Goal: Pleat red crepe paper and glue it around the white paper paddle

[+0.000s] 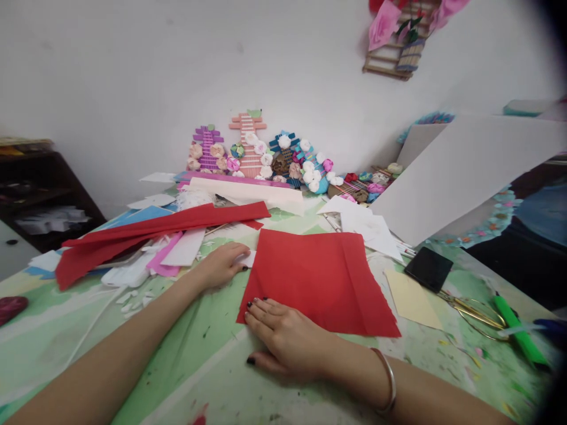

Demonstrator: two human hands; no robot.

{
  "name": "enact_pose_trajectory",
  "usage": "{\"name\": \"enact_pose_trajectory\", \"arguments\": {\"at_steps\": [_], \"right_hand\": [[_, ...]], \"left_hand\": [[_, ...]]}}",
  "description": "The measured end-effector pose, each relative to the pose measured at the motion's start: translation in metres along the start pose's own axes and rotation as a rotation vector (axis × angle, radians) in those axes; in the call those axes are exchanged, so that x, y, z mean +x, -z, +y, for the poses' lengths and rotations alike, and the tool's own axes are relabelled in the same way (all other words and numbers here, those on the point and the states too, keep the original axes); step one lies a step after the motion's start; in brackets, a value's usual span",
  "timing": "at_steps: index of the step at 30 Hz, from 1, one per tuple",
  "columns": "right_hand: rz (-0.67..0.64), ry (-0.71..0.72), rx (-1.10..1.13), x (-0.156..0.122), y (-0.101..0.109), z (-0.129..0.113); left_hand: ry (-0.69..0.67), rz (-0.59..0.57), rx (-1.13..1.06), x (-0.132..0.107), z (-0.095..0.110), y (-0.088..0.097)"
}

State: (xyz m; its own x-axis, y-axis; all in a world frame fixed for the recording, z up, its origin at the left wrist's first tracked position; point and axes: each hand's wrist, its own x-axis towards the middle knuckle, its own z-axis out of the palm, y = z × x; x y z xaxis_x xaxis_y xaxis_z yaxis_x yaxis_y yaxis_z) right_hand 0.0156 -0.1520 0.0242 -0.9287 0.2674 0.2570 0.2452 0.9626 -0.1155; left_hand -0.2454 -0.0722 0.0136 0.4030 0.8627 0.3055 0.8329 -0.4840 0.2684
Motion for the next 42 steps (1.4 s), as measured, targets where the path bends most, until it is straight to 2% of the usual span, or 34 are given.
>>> {"name": "enact_pose_trajectory", "arguments": {"at_steps": [4, 7, 10, 13, 15, 17, 18, 19, 21, 23, 26, 28, 30, 34, 42], "right_hand": [[-0.002, -0.011, -0.018, 0.001, -0.001, -0.002], [0.037, 0.007, 0.002, 0.001, 0.002, -0.002], [0.214, -0.026, 0.054, 0.003, 0.017, 0.009], [0.461, -0.288, 0.126, 0.005, 0.043, 0.042], [0.534, -0.487, 0.106, 0.006, 0.061, 0.074], [0.437, -0.66, 0.031, 0.003, 0.074, 0.107], [0.352, -0.732, 0.005, 0.0, 0.078, 0.122], [0.329, -0.778, -0.007, -0.005, 0.081, 0.135], [0.342, -0.906, -0.046, -0.019, 0.083, 0.156], [0.418, -1.097, -0.102, -0.038, 0.082, 0.171], [0.503, -1.366, -0.147, -0.063, 0.077, 0.188], [0.51, -1.464, -0.106, -0.074, 0.072, 0.199], [0.508, -1.492, -0.039, -0.08, 0.068, 0.21], [0.53, -1.447, 0.056, -0.085, 0.062, 0.226], [0.503, -1.419, 0.055, -0.097, 0.058, 0.231]], "left_hand": [[0.052, 0.029, -0.02, -0.002, 0.003, 0.002], [0.098, 0.146, -0.089, 0.003, 0.009, 0.005], [0.148, 0.28, -0.15, 0.021, 0.02, 0.007], [0.217, 0.309, -0.163, 0.052, 0.03, 0.004], [0.402, 0.287, -0.178, 0.075, 0.033, -0.002], [0.632, 0.271, -0.206, 0.094, 0.03, -0.009], [0.701, 0.269, -0.213, 0.102, 0.027, -0.013], [0.753, 0.271, -0.224, 0.108, 0.023, -0.017], [0.811, 0.29, -0.256, 0.116, 0.014, -0.024], [0.83, 0.316, -0.314, 0.118, 0.007, -0.03], [0.8, 0.348, -0.433, 0.117, 0.001, -0.038], [0.77, 0.359, -0.514, 0.115, -0.001, -0.042], [0.745, 0.366, -0.584, 0.113, -0.001, -0.044], [0.7, 0.383, -0.663, 0.11, -0.002, -0.045], [0.688, 0.415, -0.598, 0.11, -0.004, -0.047]]}}
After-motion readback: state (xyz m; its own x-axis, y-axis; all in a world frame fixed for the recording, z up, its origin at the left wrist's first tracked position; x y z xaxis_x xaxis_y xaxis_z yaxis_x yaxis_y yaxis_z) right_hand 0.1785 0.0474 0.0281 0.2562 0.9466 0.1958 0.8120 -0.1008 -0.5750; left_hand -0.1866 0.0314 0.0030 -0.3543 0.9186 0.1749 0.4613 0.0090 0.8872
